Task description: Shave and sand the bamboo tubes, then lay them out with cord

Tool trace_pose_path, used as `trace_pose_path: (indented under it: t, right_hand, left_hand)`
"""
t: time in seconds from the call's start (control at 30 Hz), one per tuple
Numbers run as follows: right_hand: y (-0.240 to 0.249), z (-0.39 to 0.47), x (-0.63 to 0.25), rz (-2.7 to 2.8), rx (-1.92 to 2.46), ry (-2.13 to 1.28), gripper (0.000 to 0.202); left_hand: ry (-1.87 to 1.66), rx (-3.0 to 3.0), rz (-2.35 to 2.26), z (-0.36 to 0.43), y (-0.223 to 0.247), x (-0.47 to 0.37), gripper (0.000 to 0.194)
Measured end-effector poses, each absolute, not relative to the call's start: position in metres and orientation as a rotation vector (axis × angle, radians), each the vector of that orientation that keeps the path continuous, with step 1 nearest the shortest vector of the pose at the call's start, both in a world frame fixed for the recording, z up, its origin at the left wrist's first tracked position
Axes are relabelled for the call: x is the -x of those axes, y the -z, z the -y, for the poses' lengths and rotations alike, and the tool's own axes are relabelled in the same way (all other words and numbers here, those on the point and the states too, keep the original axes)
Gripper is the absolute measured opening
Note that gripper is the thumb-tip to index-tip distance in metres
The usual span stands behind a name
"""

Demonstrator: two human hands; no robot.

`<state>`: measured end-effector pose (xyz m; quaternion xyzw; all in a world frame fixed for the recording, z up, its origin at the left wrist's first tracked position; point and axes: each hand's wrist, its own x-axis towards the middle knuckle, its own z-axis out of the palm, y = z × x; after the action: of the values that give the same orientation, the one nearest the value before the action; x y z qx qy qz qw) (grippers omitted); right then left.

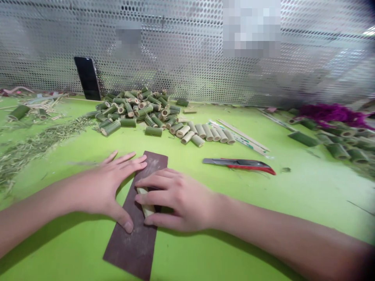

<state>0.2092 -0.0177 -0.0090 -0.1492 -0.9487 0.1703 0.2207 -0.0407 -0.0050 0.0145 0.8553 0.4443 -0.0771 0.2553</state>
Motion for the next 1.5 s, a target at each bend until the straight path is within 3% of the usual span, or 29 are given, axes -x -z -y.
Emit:
trace_pose_path:
  t: [0.3,0.47,0.53,0.67,0.8,0.83,0.93,0.97,1.03,1.13,1.2,1.3,1.4,1.5]
  right_hand:
    - [0.011,0.02,-0.208,2.621,0.439,-0.468,0.033]
    - [0.005,0.016,-0.211,2.601,0.363,-0.384,0.054]
    - [-0.005,0.006,-0.209,2.548,0.363,-0.284,0.044]
    - [-0.036,-0.033,-0.182,2.478,0.553,-0.073,0.026]
    - [-0.064,-0.083,-0.119,2.345,0.823,0.117,0.021]
    - [-0.069,-0.094,-0.1,2.324,0.864,0.165,0.023]
    - [-0.078,-0.113,-0.045,2.441,0.895,0.332,0.067]
    - [-0.08,-0.115,-0.028,2.514,0.882,0.394,0.062]
    - [-0.082,-0.111,0.001,2.579,0.808,0.425,0.046]
    - [-0.084,-0.094,0.03,2.639,0.613,0.443,0.03]
    - [-0.083,-0.083,0.039,2.688,0.486,0.499,0.022]
    - [-0.08,-0.071,0.039,2.764,0.428,0.565,0.024]
    - [-0.076,-0.064,0.027,2.786,0.451,0.44,0.024]
    - [-0.072,-0.06,0.01,2.806,0.507,0.245,0.04]
  left_hand:
    - [0.238,-2.327,-1.199,0.003,-0.01,0.042,0.14]
    - [0.18,-2.392,-1.129,0.004,-0.007,0.044,0.136]
    - [0.122,-2.401,-1.144,0.002,-0.011,0.044,0.119]
    - [-0.215,-2.406,-1.266,-0.001,-0.033,0.043,0.059]
    - [-0.474,-2.397,-1.24,0.021,-0.056,0.03,0.047]
    - [-0.493,-2.363,-1.199,0.034,-0.058,0.024,0.045]
    - [-0.465,-2.026,-1.085,0.084,-0.056,0.003,0.029]
    - [-0.425,-1.925,-1.049,0.101,-0.052,-0.003,0.024]
    - [-0.317,-1.721,-0.915,0.133,-0.042,-0.014,0.027]
    - [-0.382,-1.494,-0.721,0.162,-0.025,-0.031,0.045]
    - [-0.435,-1.347,-0.709,0.17,-0.015,-0.042,0.045]
    - [-0.545,-1.217,-0.675,0.174,-0.004,-0.059,0.037]
    - [-0.659,-1.049,-0.473,0.175,-0.001,-0.068,0.04]
    - [-0.673,-0.704,-0.307,0.176,-0.003,-0.068,0.043]
